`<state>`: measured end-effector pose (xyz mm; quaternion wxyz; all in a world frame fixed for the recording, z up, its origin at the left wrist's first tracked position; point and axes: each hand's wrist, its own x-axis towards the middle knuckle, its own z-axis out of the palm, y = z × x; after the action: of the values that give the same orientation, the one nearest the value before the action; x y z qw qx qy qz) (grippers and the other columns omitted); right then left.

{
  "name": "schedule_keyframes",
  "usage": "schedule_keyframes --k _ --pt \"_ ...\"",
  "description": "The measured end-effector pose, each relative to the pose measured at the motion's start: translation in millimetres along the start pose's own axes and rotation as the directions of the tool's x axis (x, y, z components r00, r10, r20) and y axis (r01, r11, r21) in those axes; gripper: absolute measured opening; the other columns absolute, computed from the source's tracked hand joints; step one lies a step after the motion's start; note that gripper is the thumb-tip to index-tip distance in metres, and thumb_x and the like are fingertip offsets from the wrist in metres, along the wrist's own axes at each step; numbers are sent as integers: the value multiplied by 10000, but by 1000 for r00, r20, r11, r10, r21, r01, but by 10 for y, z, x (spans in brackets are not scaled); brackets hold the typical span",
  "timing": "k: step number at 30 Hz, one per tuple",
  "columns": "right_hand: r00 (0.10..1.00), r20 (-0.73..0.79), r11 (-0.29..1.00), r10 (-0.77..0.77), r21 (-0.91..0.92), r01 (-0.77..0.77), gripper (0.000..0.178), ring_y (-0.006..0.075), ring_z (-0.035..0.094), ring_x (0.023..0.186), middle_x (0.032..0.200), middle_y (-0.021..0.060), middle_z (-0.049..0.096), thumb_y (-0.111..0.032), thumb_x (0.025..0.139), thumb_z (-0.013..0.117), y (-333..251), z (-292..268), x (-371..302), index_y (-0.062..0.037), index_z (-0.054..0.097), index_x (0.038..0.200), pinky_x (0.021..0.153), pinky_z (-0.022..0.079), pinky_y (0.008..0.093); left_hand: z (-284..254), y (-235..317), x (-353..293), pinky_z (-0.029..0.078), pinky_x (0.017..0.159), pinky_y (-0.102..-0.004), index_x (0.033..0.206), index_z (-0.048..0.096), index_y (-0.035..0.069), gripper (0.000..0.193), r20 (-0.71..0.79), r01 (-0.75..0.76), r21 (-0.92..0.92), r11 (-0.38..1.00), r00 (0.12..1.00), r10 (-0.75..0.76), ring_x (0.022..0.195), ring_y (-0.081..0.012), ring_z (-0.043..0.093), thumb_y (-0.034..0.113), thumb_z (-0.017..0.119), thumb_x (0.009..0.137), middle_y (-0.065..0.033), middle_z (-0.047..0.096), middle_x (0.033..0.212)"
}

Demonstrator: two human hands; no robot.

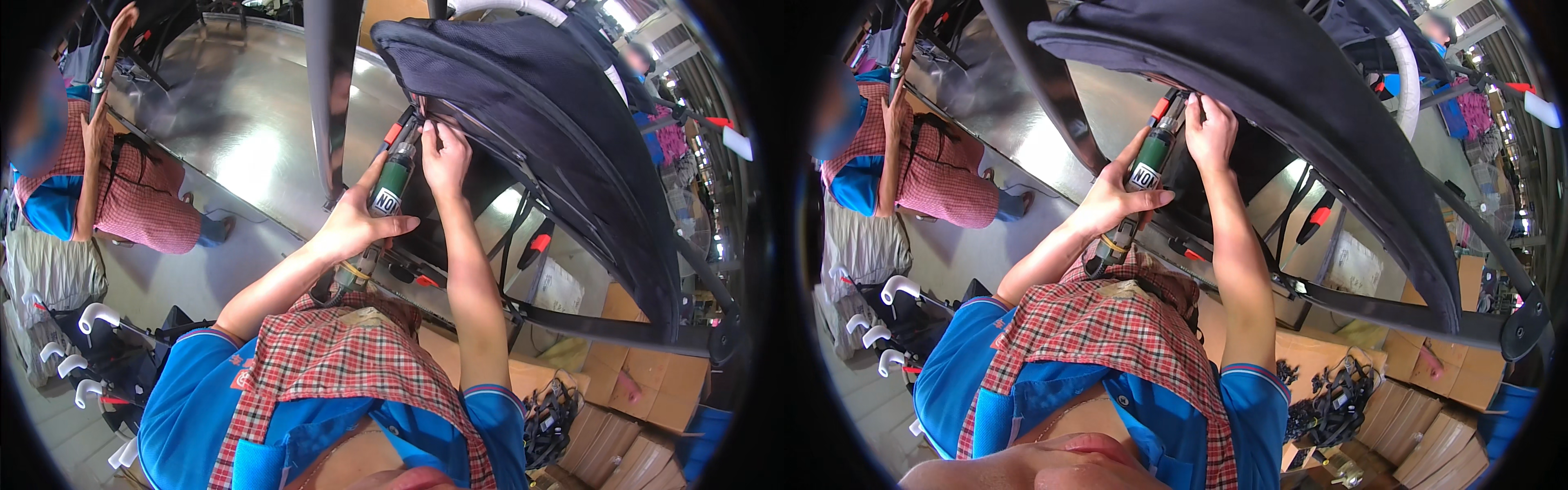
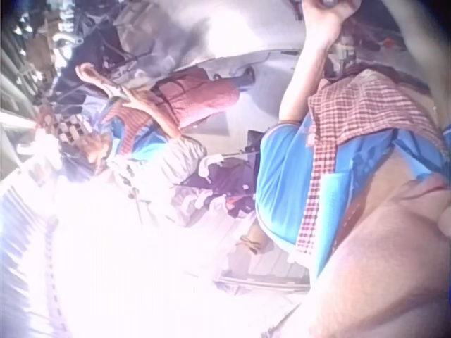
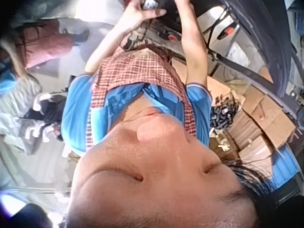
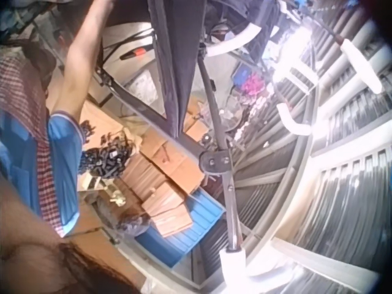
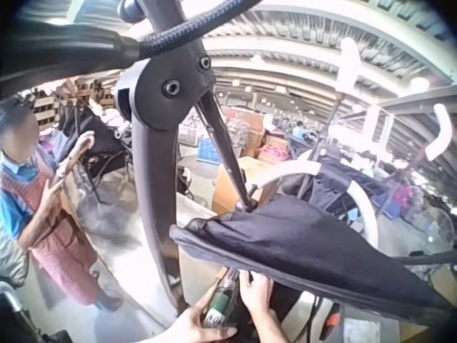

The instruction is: The person uses a corded drill to attach black plastic fasteners to a stroller frame on a metal workbench. They repeatedly pick fasteners from a cardboard box, align them on the stroller, and drive them in with the drill. The person also moves the stroller and retrieves additional fasteners from a bag during the process.

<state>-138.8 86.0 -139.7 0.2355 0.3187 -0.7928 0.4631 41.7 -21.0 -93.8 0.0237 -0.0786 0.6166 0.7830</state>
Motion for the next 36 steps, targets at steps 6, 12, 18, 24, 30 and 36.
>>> schedule_keyframes --k 6,12,18,24,30,36 --pt "987 -97 991 -127 -57 122 87 338 635 724 818 174 663 -75 838 658 47 34 18 10 666 854 674 495 378 15 5 -21 479 578 -244 1522 74 7 1069 1 -14 5 1000 1000 14 611 -98 578 111 800 744 -31 582 780" --pt "978 -135 987 -159 -48 153 109 306 615 630 741 163 644 -72 861 658 -1 46 30 26 656 814 612 480 353 52 -4 -12 462 480 -248 1537 102 83 1018 -18 -66 -12 998 998 65 553 -111 566 45 758 760 -22 567 747" --pt "990 -143 998 -17 64 26 135 168 613 642 775 122 680 -92 893 658 -21 80 -31 42 663 882 648 480 294 15 20 -6 462 479 -246 1539 98 98 1022 0 -31 -31 999 1000 31 551 -108 565 48 759 761 -21 567 748" --pt "941 -125 835 314 508 -211 150 23 526 730 813 -26 654 -69 910 646 50 252 -114 75 656 865 659 453 221 18 27 -23 460 490 -245 1540 97 99 1022 13 -29 -65 997 999 30 568 -105 567 48 759 764 -23 575 759" --pt "969 -239 997 67 57 -55 111 169 600 631 765 105 672 -79 861 680 -53 185 -64 31 664 863 645 481 300 34 -13 -5 461 555 -231 1540 84 84 1026 -14 -59 66 996 998 60 599 -83 547 18 755 767 -11 565 784" --pt "956 -268 991 -118 -86 98 91 326 633 675 785 156 654 -71 819 697 13 183 -53 9 653 817 638 508 376 55 -74 29 462 569 -228 1540 85 81 1022 -30 -121 139 983 992 127 619 -74 544 11 753 769 1 552 789"
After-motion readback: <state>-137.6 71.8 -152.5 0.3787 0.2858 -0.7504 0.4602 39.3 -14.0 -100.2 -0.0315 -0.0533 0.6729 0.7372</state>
